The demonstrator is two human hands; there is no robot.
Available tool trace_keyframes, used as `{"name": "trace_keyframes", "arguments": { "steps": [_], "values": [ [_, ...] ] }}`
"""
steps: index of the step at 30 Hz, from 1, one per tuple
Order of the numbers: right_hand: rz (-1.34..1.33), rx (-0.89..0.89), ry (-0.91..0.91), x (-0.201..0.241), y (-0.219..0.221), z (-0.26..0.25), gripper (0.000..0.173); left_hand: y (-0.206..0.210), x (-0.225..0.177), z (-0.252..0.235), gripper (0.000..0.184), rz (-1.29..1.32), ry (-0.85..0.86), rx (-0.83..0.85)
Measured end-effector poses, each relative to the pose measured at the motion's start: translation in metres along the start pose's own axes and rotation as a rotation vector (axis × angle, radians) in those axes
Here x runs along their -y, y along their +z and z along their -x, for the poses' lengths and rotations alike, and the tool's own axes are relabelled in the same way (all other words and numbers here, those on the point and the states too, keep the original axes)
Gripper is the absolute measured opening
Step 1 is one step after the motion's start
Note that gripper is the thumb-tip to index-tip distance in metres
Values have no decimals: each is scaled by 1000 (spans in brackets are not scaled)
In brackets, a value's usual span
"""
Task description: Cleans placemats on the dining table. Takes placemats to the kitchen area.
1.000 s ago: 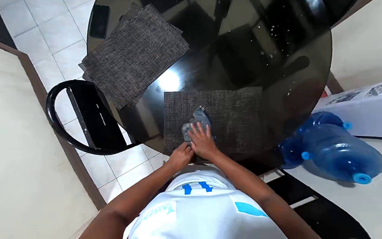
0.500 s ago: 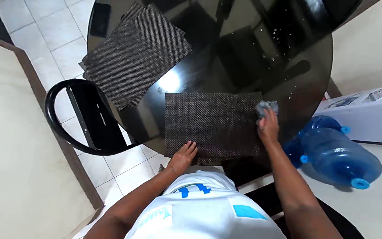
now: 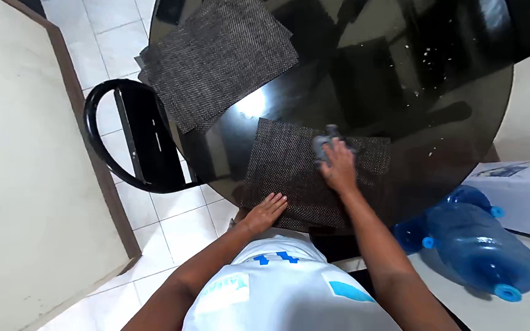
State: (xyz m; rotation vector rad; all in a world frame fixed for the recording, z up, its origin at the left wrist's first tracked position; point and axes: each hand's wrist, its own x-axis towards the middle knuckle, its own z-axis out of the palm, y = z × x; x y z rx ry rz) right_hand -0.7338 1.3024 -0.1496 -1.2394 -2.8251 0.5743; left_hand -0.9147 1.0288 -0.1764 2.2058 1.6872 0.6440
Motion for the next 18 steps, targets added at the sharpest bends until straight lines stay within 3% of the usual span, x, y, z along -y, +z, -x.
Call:
{"name": "trace_keyframes", "arguments": {
  "steps": [3, 5, 7, 10, 11, 12, 13, 14, 15, 16, 18],
  "values": [
    [5, -63, 163, -72, -17, -2, 57, 0, -2, -4, 39, 37, -6, 2],
    [-1, -119, 216, -83, -29, -4, 53, -2, -8, -12, 39, 73, -23, 18],
    [-54, -138, 197, -44, -49, -10, 51, -5, -9, -24, 41, 124, -23, 60],
    [-160, 67, -254, 67, -43, 8, 50, -10, -10, -25, 38, 165, -38, 155],
    [-191, 207, -434, 103, -28, 14, 45, -19, -14, -24, 32, 165, -132, 238],
    [-207, 391, -573, 131, -9, 17, 44, -35, -20, -27, 30, 229, -308, 434],
    [-213, 548, -664, 150, 10, 19, 47, -52, -26, -33, 37, 350, -491, 620],
    [-215, 593, -728, 158, 25, 17, 48, -60, -29, -35, 41, 408, -579, 684],
    [-200, 596, -776, 159, 31, 11, 46, -59, -28, -33, 40, 378, -559, 667],
    [-176, 562, -805, 157, 34, 2, 45, -50, -25, -27, 35, 295, -456, 547],
    [-142, 448, -810, 146, 36, -10, 46, -19, -18, -13, 32, 173, -177, 199]
  ]
}}
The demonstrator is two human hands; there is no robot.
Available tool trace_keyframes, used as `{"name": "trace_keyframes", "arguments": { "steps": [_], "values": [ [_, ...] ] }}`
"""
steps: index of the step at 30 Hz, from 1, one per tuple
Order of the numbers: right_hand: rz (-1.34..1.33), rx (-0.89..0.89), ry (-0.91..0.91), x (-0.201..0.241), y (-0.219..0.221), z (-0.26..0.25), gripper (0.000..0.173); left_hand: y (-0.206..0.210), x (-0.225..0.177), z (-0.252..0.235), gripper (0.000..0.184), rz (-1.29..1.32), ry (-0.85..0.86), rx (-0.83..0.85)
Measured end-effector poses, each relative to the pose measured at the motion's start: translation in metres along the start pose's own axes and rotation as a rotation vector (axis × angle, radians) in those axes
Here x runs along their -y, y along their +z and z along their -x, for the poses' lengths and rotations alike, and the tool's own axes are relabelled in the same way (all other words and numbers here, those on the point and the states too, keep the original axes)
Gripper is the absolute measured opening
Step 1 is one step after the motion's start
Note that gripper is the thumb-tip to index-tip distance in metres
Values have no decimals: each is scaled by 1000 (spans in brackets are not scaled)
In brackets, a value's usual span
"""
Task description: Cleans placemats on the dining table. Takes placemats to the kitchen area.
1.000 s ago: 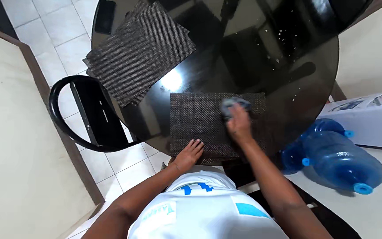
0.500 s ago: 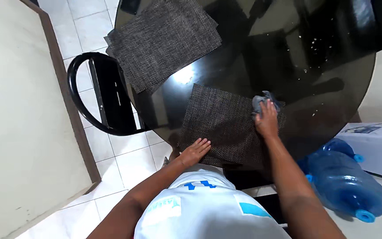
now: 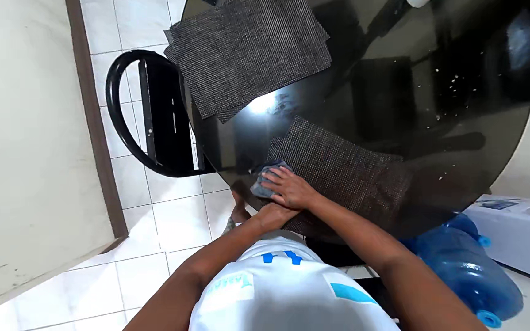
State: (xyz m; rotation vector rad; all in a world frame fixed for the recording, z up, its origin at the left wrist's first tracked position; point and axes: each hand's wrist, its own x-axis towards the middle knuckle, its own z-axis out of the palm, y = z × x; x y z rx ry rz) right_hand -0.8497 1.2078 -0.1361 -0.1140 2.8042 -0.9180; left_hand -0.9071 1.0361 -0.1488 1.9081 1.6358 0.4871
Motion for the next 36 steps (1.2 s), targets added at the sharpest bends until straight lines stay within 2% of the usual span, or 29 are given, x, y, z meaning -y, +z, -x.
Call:
{"name": "trace_keyframes", "arguments": {
  "steps": [2, 5, 6, 8, 10, 12, 13, 15, 17, 18, 19, 20, 22, 23, 25, 28, 32, 36],
  "values": [
    [75, -106, 72, -32, -13, -3, 49, 12, 13, -7, 42, -7, 149, -104],
    [150, -253, 232, -81, -40, -6, 49, 14, 16, -11, 45, 22, 163, -117],
    [157, -286, 325, -94, -52, -6, 49, 13, 16, -10, 44, 27, 159, -120],
    [90, -333, 636, -115, -89, 3, 49, 13, 15, -10, 40, 59, 158, -114],
    [-84, -544, 861, -135, -125, 25, 47, 6, 14, -11, 40, 140, 123, -30],
    [-266, -848, 884, -137, -150, 59, 48, -17, 7, -13, 50, 265, 7, 21],
    [-346, -961, 863, -128, -160, 78, 49, -31, 0, -15, 49, 292, -109, -36],
    [-427, -1076, 809, -95, -173, 114, 46, -57, -5, -25, 42, 227, -418, -211],
    [-358, -1081, 743, -55, -168, 135, 41, -76, 5, -44, 48, 160, -693, -259],
    [-289, -1021, 718, -38, -156, 137, 37, -82, 10, -53, 60, 136, -788, -218],
    [-201, -875, 719, -22, -139, 134, 35, -85, 12, -60, 71, 115, -848, -160],
    [-114, -674, 737, -11, -117, 124, 47, -85, 12, -66, 78, 105, -882, -122],
    [5, -356, 770, -3, -55, 84, 85, -90, 14, -75, 86, 114, -941, -88],
    [46, -281, 791, 0, -21, 65, 90, -93, 15, -77, 87, 125, -968, -79],
    [173, -312, 835, 5, 23, 47, 75, -94, 14, -78, 89, 124, -999, -65],
    [173, -336, 838, 1, 25, 45, 57, -100, 10, -82, 84, 57, -1005, -30],
    [83, -384, 836, -3, 24, 52, 54, -94, 11, -82, 81, 86, -988, -52],
    [-85, -667, 869, -7, 30, 54, 52, -92, 7, -78, 71, 89, -912, -98]
  ]
}}
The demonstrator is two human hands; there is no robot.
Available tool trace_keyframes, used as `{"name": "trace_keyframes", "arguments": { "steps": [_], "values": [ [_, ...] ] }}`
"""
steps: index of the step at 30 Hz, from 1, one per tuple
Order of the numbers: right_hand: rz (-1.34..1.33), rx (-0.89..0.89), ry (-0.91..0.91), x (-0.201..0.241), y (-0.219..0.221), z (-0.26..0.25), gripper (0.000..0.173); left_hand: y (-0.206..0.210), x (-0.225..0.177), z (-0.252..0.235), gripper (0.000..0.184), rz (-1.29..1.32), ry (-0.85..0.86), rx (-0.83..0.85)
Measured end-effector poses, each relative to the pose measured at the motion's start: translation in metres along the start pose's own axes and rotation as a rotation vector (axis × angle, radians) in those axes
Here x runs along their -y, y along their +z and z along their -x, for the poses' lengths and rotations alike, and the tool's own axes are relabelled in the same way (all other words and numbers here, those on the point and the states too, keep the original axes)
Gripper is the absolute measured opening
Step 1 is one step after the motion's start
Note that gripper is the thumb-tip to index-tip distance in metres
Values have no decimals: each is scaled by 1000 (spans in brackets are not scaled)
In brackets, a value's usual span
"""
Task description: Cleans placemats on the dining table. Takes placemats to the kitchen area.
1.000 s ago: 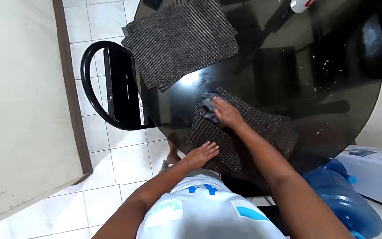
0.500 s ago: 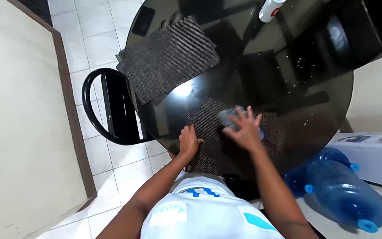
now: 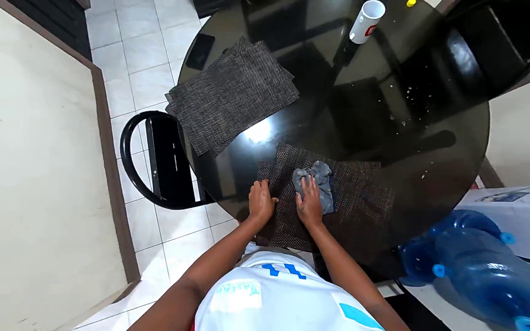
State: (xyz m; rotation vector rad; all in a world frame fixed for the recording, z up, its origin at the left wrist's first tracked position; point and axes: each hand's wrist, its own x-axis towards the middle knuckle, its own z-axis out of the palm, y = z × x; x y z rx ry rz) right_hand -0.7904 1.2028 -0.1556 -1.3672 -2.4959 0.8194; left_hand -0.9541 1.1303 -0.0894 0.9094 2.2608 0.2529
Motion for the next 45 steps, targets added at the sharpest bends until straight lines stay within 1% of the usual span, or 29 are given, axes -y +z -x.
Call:
{"name": "trace_keyframes", "arguments": {
  "steps": [2, 3, 5, 7, 9, 11, 14, 16, 19, 25, 28, 29, 30, 31, 33, 34, 35, 37, 38, 39, 40, 41, 43, 45],
  "values": [
    [-106, -80, 51, -1, -1, 0, 53, -2, -3, 1, 65, 74, 51, 1],
    [-183, -108, 88, 0, -4, 1, 52, -3, -5, 2, 65, 126, 54, 11],
    [-377, -155, 180, 7, -11, -2, 51, -6, -9, 0, 69, 231, -9, 48],
    [-498, -186, 260, 15, -14, -6, 52, -4, -8, -2, 70, 254, -92, 27],
    [-492, -217, 279, 19, -7, -11, 53, 0, -5, -5, 74, 143, -96, -58],
    [-453, -258, 244, 18, 2, -11, 53, 4, -1, -9, 81, 67, -73, -98],
    [-386, -236, 154, 12, 7, -4, 54, 7, 3, -17, 89, 124, -64, -80],
    [-366, -228, 111, 8, 7, -4, 54, 5, 0, -22, 91, 163, -74, -69],
    [-331, -234, 102, 9, 11, -3, 54, -5, -5, -29, 87, 128, -136, -20],
    [-187, -258, -6, 5, 21, -5, 51, -15, -14, -47, 65, 115, -173, -31],
    [-180, -254, 1, 5, 23, -6, 51, -19, -19, -52, 49, 120, -143, 8],
    [-201, -250, 26, 6, 21, -6, 52, -20, -21, -51, 46, 142, -121, 25],
    [-246, -247, 74, 9, 18, -7, 51, -20, -23, -49, 47, 179, -95, 46],
    [-318, -254, 152, 16, 13, -8, 51, -20, -24, -46, 52, 224, -68, 72],
    [-466, -284, 321, 39, 1, -15, 51, -20, -23, -37, 70, 322, -39, 91],
    [-493, -268, 337, 52, -2, -20, 53, -20, -22, -34, 73, 345, -43, 92],
    [-474, -210, 287, 62, 0, -24, 55, -20, -18, -33, 67, 350, -52, 97],
    [-303, 10, 71, 71, 10, -31, 52, -14, 1, -36, 41, 338, -64, 89],
    [-176, 136, -22, 68, 13, -35, 49, -11, 15, -37, 34, 336, -61, 70],
    [-50, 215, -106, 62, 12, -39, 48, -12, 27, -37, 31, 364, -52, 34],
    [40, 234, -161, 54, 6, -44, 48, -20, 34, -36, 30, 427, -46, -16],
    [77, 211, -165, 43, -2, -46, 49, -31, 38, -33, 28, 510, -46, -67],
    [99, 113, -63, 7, -18, -37, 52, -56, 43, -21, 24, 676, -58, -134],
    [119, 5, 75, -42, -42, -28, 55, -83, 43, -15, 20, 769, -14, -166]
  ]
}}
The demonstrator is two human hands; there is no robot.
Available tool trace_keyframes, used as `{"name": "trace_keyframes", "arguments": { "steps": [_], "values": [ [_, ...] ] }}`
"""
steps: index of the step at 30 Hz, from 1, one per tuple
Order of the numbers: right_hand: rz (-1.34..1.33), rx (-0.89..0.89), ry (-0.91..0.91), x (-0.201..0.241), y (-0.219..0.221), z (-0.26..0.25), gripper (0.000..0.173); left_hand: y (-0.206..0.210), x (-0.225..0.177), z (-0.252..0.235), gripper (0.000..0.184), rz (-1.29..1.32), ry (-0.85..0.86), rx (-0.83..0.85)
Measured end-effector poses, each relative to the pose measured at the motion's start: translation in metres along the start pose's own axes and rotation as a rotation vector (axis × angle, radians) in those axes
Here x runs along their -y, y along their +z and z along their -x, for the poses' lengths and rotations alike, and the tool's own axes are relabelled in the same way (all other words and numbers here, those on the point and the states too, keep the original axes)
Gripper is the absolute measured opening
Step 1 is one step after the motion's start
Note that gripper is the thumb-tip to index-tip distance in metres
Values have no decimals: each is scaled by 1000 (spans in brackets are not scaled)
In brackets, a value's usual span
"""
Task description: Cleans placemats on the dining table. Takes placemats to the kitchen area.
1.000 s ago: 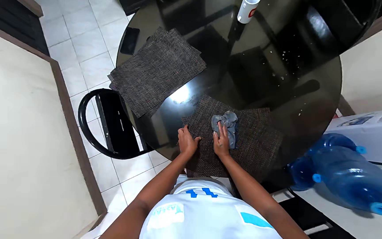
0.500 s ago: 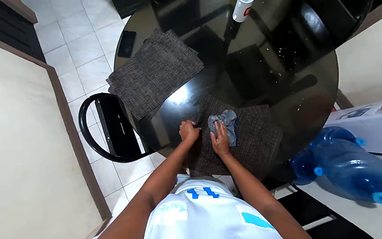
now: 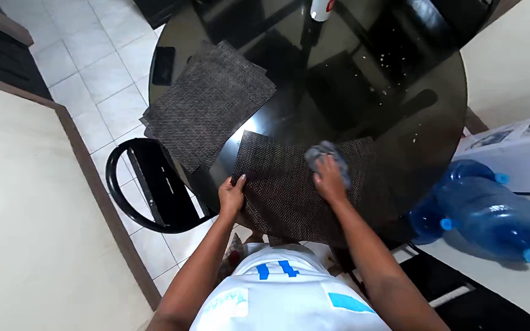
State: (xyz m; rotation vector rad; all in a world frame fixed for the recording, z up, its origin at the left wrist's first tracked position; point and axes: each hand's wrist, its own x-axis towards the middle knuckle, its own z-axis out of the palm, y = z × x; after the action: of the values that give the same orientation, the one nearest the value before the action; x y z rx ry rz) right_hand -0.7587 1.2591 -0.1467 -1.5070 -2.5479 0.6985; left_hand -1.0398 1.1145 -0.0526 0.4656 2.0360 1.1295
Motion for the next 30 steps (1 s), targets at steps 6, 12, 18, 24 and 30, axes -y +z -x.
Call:
{"name": "trace_keyframes", "arguments": {
  "steps": [6, 12, 18, 24, 30],
  "values": [
    [-21, -238, 247, -101, -35, 40, 51, -51, -61, -53, 29, 24, 341, -156],
    [-124, -324, 329, -49, -7, 71, 50, -113, -52, -194, 47, 123, 86, -395],
    [-91, -271, 354, -33, 3, 71, 49, -124, 10, -238, 55, -208, -168, -513],
    [-305, -444, 413, -7, -22, 69, 49, -93, -13, -140, 84, -519, 255, -416],
    [92, -80, 290, -21, -15, 44, 78, 3, 39, 13, 78, -123, -356, 328]
  ]
}}
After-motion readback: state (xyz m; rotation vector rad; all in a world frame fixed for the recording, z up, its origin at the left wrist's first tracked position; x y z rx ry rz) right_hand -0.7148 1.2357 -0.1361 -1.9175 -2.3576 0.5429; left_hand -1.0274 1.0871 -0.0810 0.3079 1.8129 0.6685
